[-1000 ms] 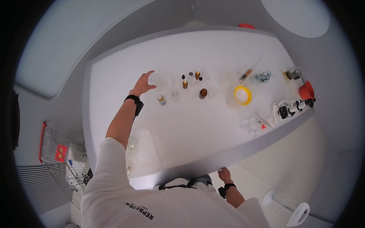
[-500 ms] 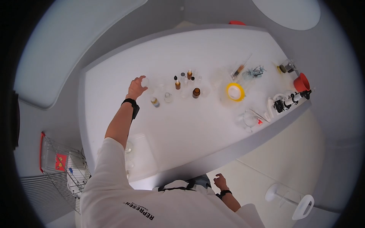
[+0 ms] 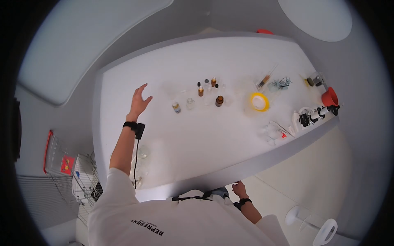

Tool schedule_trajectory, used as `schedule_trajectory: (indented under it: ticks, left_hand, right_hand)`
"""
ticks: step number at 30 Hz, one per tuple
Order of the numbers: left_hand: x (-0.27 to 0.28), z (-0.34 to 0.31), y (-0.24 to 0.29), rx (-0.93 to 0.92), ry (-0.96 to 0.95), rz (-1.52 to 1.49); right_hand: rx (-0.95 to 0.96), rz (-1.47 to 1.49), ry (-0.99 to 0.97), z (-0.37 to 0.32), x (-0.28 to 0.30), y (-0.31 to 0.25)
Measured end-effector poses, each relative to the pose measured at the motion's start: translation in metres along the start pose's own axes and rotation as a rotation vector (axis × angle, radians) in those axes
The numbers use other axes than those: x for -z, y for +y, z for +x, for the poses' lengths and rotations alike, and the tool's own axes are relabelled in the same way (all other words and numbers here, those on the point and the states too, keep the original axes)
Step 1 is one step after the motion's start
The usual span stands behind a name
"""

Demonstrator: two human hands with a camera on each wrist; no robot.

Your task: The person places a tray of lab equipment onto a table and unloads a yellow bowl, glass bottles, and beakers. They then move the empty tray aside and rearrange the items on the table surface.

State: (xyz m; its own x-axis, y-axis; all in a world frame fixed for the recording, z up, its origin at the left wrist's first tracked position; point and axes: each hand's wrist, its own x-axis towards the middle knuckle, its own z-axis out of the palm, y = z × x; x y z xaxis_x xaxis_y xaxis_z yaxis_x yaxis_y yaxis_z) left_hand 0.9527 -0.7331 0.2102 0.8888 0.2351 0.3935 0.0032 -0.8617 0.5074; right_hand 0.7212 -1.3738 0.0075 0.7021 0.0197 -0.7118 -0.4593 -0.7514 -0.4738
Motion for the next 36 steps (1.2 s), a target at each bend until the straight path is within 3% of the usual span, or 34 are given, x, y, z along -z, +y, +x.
schedule_trajectory:
  ticks: [4, 7, 12, 15, 20, 23, 25, 29, 31, 33, 36]
  left_hand:
    - [0.099, -0.085, -0.001, 0.127, 0.070, -0.071]
    - [0.173, -0.164, 0.001, 0.391, 0.097, -0.022]
    - [0.227, -0.296, 0.001, 0.487, 0.157, -0.008]
    - [0.225, -0.344, 0.028, 0.621, 0.098, -0.029]
    - [0.180, -0.379, 0.069, 0.614, -0.013, -0.002]
    - [0.142, -0.402, 0.060, 0.538, -0.080, 0.135]
    - [0.122, -0.407, 0.052, 0.638, -0.196, 0.244]
    - [0.098, -0.408, 0.019, 0.671, -0.257, 0.333]
    - [0.104, -0.401, 0.017, 0.718, -0.249, 0.260]
    - [0.107, -0.407, 0.006, 0.580, -0.271, 0.277]
    - [0.123, -0.405, 0.006, 0.536, -0.269, 0.230]
  right_hand:
    - [0.011, -0.055, -0.080, 0.010, -0.004, 0.005]
    - [0.062, -0.110, -0.141, 0.020, -0.005, 0.014]
    - [-0.029, -0.083, -0.247, 0.029, 0.005, 0.012]
    - [-0.048, -0.173, -0.309, 0.033, 0.013, 0.010]
    - [-0.064, -0.252, -0.308, 0.027, 0.014, -0.006]
    - [-0.102, -0.210, -0.269, 0.025, 0.008, -0.003]
    - [-0.151, -0.117, -0.251, 0.020, 0.003, -0.013]
    - [-0.125, -0.057, -0.208, 0.011, -0.009, -0.014]
    - [-0.075, -0.047, -0.197, 0.012, -0.015, -0.007]
    - [-0.035, -0.068, -0.154, -0.005, -0.017, -0.020]
    - [-0.008, -0.040, -0.063, -0.015, -0.021, -0.021]
